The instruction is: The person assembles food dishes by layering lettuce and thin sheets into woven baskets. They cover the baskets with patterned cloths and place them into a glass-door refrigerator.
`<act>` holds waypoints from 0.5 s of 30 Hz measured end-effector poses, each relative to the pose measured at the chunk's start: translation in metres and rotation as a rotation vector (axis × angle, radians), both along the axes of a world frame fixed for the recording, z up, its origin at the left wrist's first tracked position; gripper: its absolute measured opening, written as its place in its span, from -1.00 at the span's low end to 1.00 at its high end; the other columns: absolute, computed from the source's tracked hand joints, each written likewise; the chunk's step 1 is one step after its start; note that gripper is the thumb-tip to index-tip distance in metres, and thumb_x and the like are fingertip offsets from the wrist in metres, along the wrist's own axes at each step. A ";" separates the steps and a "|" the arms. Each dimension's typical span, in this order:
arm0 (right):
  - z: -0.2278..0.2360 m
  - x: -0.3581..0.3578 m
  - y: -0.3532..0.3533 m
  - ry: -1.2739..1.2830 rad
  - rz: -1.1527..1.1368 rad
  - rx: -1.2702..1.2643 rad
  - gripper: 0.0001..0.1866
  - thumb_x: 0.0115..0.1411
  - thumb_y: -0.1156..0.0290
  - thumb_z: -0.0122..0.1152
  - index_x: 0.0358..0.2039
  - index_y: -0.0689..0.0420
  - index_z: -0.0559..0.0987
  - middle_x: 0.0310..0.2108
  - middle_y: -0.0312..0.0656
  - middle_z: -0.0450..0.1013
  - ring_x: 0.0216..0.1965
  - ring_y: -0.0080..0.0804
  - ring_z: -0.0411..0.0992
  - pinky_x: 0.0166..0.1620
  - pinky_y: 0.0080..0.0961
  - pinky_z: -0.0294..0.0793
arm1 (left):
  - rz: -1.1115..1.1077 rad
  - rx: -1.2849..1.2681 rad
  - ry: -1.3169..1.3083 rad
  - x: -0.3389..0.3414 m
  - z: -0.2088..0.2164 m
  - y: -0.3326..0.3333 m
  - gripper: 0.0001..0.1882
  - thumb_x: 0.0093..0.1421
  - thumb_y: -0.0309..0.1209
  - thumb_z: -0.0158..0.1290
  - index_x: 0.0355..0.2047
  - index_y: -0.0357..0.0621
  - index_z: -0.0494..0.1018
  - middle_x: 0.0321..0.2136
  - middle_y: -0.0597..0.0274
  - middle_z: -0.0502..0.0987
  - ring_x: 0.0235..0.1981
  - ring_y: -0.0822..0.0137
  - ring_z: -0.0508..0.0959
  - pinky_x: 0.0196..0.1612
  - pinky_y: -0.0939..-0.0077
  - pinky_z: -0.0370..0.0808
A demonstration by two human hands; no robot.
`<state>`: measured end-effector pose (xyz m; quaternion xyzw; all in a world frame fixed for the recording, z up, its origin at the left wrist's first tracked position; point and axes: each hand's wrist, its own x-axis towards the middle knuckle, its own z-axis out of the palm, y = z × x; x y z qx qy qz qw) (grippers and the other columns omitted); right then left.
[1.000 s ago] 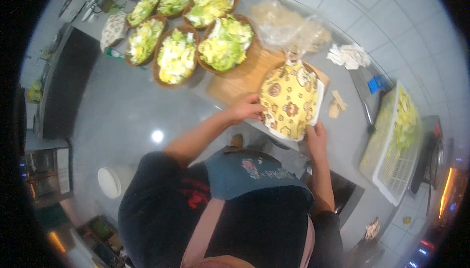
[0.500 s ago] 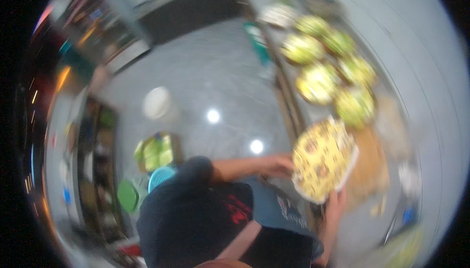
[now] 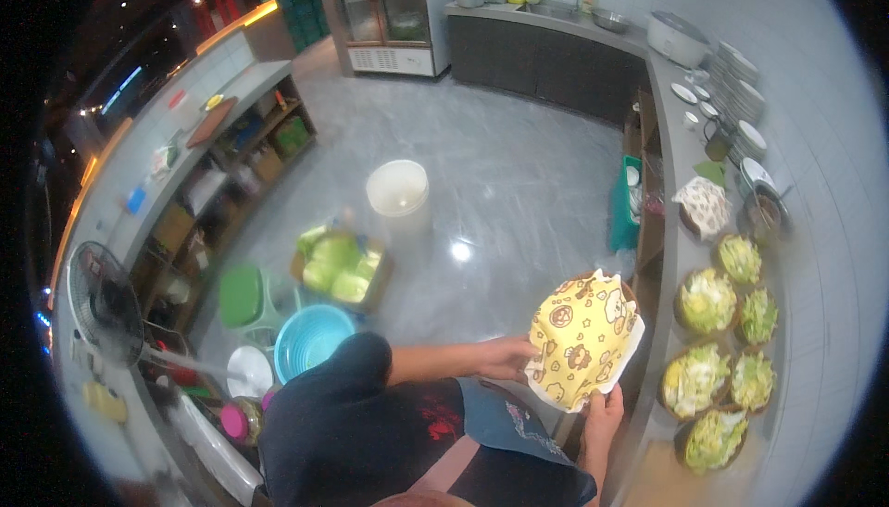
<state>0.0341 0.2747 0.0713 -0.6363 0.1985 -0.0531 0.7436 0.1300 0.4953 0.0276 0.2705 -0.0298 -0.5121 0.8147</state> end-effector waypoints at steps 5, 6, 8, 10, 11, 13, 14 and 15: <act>0.021 0.086 0.036 0.067 0.157 -0.121 -0.62 0.11 0.52 -0.07 -0.02 0.26 0.41 -0.19 -0.20 0.45 -0.26 -0.53 0.42 -0.24 -0.63 0.39 | 0.161 0.079 -0.049 0.075 0.014 0.053 -0.44 0.13 -0.33 0.06 0.12 -0.11 0.18 0.02 0.17 0.40 0.01 0.23 0.44 0.09 0.09 0.36; 0.012 0.104 0.047 0.054 0.156 -0.145 -0.61 0.12 0.50 -0.07 -0.01 0.24 0.41 -0.18 -0.20 0.45 -0.24 -0.53 0.41 -0.22 -0.61 0.39 | 0.159 0.098 -0.052 0.088 0.017 0.065 -0.44 0.12 -0.34 0.06 0.12 -0.17 0.19 0.04 0.14 0.39 0.02 0.21 0.44 0.10 0.09 0.36; 0.013 0.127 0.059 0.037 0.202 -0.040 -0.60 0.15 0.42 0.00 0.03 0.21 0.38 -0.23 -0.26 0.44 -0.28 -0.57 0.40 -0.27 -0.60 0.40 | 0.139 0.093 -0.037 0.100 0.019 0.074 -0.40 0.09 -0.36 0.07 0.13 -0.24 0.18 0.05 0.07 0.38 0.03 0.18 0.43 0.12 0.07 0.34; 0.025 0.145 0.056 0.069 0.280 -0.046 -0.57 0.18 0.35 0.05 0.05 0.20 0.35 -0.20 -0.23 0.43 -0.28 -0.55 0.41 -0.28 -0.58 0.42 | 0.127 0.130 -0.169 0.122 0.029 0.082 -0.38 0.04 -0.39 0.07 0.12 -0.27 0.19 0.04 0.05 0.39 0.02 0.16 0.43 0.12 0.08 0.35; 0.024 0.156 0.054 0.068 0.314 0.015 -0.56 0.19 0.32 0.06 0.07 0.20 0.34 -0.20 -0.21 0.42 -0.28 -0.54 0.42 -0.30 -0.58 0.43 | 0.142 0.144 -0.188 0.132 0.031 0.080 -0.38 0.02 -0.39 0.08 0.11 -0.27 0.20 0.03 0.06 0.39 0.02 0.15 0.44 0.11 0.10 0.36; 0.014 0.178 0.045 0.019 0.354 0.103 -0.51 0.20 0.26 0.09 0.11 0.18 0.30 -0.19 -0.19 0.42 -0.29 -0.53 0.42 -0.30 -0.58 0.45 | 0.201 0.117 -0.105 0.154 0.026 0.076 -0.38 -0.01 -0.40 0.08 0.10 -0.26 0.23 0.02 0.08 0.41 0.00 0.15 0.45 0.09 0.14 0.38; 0.006 0.190 0.036 -0.002 0.335 0.144 -0.43 0.21 0.19 0.10 0.16 0.15 0.23 -0.18 -0.17 0.42 -0.29 -0.51 0.43 -0.28 -0.58 0.47 | 0.244 0.075 -0.005 0.167 0.022 0.071 -0.38 -0.02 -0.40 0.08 0.09 -0.25 0.24 0.01 0.09 0.42 -0.01 0.15 0.46 0.08 0.16 0.39; -0.004 0.179 0.030 0.004 0.335 0.126 -0.40 0.22 0.16 0.08 0.19 0.14 0.20 -0.11 -0.12 0.40 -0.27 -0.45 0.45 -0.26 -0.53 0.50 | 0.271 0.063 -0.066 0.149 0.020 0.076 -0.38 -0.03 -0.39 0.08 0.08 -0.24 0.25 0.00 0.10 0.43 -0.01 0.16 0.46 0.08 0.18 0.39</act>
